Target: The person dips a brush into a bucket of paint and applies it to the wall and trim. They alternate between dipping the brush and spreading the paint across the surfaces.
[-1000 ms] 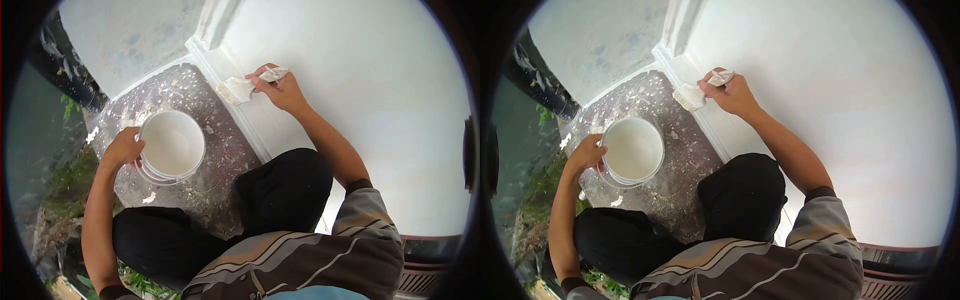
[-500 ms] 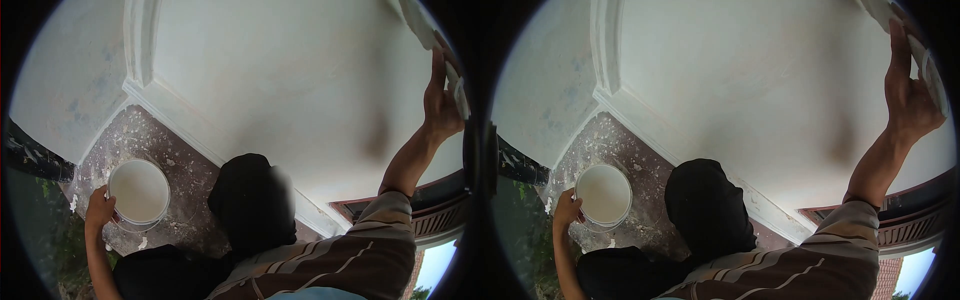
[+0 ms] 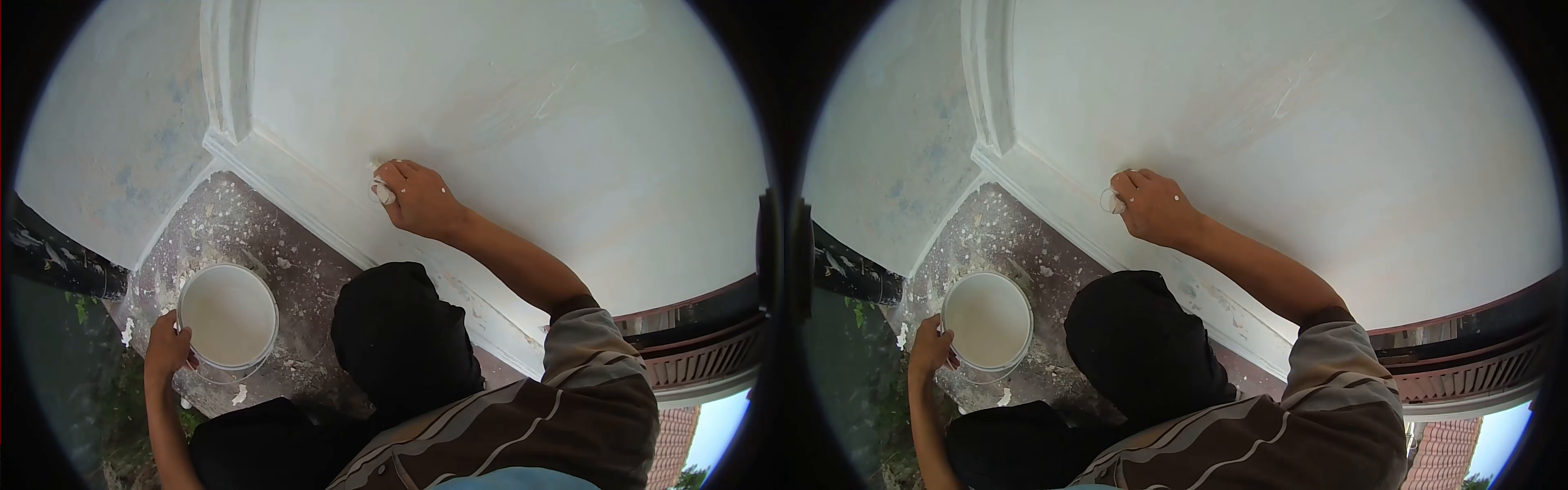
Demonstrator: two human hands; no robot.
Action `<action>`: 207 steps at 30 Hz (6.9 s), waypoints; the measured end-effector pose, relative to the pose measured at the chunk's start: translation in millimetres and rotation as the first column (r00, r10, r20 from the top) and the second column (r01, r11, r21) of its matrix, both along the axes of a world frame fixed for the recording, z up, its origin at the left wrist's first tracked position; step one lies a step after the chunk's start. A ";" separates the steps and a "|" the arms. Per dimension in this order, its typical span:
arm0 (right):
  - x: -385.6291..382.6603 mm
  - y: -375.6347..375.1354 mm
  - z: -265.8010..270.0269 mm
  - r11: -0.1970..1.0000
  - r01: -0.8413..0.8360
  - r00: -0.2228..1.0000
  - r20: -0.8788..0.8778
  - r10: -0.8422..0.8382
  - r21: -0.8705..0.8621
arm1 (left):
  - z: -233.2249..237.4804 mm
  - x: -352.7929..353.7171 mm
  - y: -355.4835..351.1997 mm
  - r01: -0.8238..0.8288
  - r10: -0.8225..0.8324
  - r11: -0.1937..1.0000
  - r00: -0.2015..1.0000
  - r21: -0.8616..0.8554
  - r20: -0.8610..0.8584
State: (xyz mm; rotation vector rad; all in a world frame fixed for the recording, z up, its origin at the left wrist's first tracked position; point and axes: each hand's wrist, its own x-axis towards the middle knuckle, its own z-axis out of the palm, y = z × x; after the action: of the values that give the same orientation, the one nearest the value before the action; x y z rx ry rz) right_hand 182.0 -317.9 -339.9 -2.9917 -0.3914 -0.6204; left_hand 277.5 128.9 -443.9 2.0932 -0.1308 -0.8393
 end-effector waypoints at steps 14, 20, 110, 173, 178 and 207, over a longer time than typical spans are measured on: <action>-70.1 -20.8 290.8 0.346 0.602 0.637 0.694 0.335 -0.719 | 5.3 5.6 -9.9 -0.007 0.007 1.000 1.000 0.016 -0.008; -76.3 9.2 81.8 0.887 0.107 0.958 0.284 0.028 -0.449 | -1.4 4.0 -6.6 -0.017 0.016 1.000 0.999 0.018 0.040; -52.5 17.9 109.4 0.831 0.046 0.964 0.243 0.109 -0.554 | 19.2 1.3 -21.6 0.094 -0.113 0.992 0.962 0.086 0.248; 90.6 40.1 191.5 0.776 0.303 0.616 0.735 0.283 -0.554 | 14.8 3.0 -8.1 0.002 -0.021 0.988 0.992 0.156 0.122; 109.5 47.7 -42.5 0.874 -0.055 0.919 0.318 0.233 -0.482 | 5.4 5.1 -0.7 0.026 -0.044 0.987 0.993 0.160 0.112; 159.5 55.9 -103.4 0.995 -0.086 0.996 0.018 0.087 -0.056 | 7.7 3.3 1.0 0.012 -0.041 0.980 0.989 0.200 0.144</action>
State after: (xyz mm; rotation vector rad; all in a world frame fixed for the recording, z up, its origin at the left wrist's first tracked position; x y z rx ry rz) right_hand 341.5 -262.0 -443.2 -3.0027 -0.5456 -0.6423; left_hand 280.8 129.9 -436.2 2.3462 -0.1600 -0.7377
